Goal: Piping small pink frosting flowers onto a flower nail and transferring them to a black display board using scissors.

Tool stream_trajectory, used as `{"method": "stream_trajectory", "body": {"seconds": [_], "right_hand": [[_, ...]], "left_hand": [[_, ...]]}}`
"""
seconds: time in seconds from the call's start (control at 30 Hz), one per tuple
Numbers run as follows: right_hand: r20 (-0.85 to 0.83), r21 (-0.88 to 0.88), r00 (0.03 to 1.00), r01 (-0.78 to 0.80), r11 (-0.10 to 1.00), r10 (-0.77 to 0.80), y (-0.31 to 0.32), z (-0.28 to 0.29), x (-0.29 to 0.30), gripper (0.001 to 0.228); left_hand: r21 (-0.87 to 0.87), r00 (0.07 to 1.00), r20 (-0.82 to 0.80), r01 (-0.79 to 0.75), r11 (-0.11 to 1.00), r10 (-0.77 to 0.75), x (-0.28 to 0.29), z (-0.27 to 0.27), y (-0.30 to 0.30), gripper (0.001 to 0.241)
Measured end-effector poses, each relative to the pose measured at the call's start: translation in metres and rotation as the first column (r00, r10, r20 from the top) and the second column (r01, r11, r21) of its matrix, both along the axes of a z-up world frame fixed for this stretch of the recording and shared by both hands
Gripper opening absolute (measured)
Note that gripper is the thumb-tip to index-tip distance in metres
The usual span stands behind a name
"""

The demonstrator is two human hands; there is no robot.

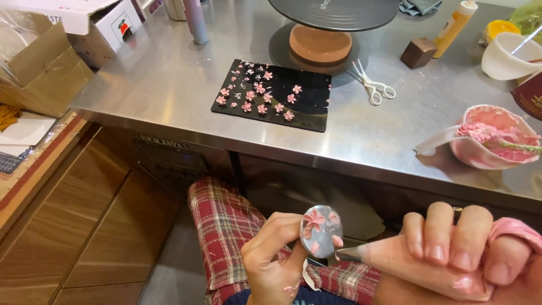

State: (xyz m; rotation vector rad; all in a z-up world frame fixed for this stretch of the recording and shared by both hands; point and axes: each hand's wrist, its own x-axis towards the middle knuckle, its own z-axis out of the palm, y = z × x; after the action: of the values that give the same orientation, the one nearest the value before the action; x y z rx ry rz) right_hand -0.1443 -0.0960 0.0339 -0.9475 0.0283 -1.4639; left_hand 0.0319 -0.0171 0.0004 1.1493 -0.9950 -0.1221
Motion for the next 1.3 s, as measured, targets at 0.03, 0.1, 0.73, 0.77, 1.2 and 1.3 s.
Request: {"method": "stream_trajectory", "body": {"seconds": [0.03,0.1,0.73,0.77,1.2,1.3], "right_hand": [[0.045,-0.016,0.999,0.032,0.999,-0.031,0.001,-0.004,0.003,0.041],[0.08,-0.022,0.995,0.067,0.998,-0.065,0.005,-0.006,0.005,0.035],[0.095,0.176,0.938,0.315,0.933,-0.334,-0.04,0.005,-0.003,0.013],[0.079,0.312,0.897,0.392,0.865,-0.435,-0.056,0.019,0.004,0.023],[-0.042,0.375,0.977,0.209,0.903,-0.209,-0.058,0.017,-0.004,0.027],[-0.038,0.284,0.985,0.174,0.943,-0.17,-0.05,0.011,-0.007,0.021]], "left_hand": [[-0.018,1.0,0.02,0.009,1.0,-0.008,0.003,-0.009,-0.001,0.002],[-0.027,0.999,0.03,0.02,0.999,-0.019,0.004,-0.016,0.0,0.011],[-0.072,0.992,0.073,-0.096,0.993,0.101,0.021,-0.024,0.002,0.015],[-0.078,0.986,0.048,-0.154,0.985,0.158,0.028,-0.024,0.002,0.013],[-0.043,0.981,0.028,-0.192,0.98,0.193,0.031,-0.028,-0.002,0.014],[-0.065,0.99,0.06,-0.123,0.99,0.127,0.025,-0.021,-0.001,0.01]]}}
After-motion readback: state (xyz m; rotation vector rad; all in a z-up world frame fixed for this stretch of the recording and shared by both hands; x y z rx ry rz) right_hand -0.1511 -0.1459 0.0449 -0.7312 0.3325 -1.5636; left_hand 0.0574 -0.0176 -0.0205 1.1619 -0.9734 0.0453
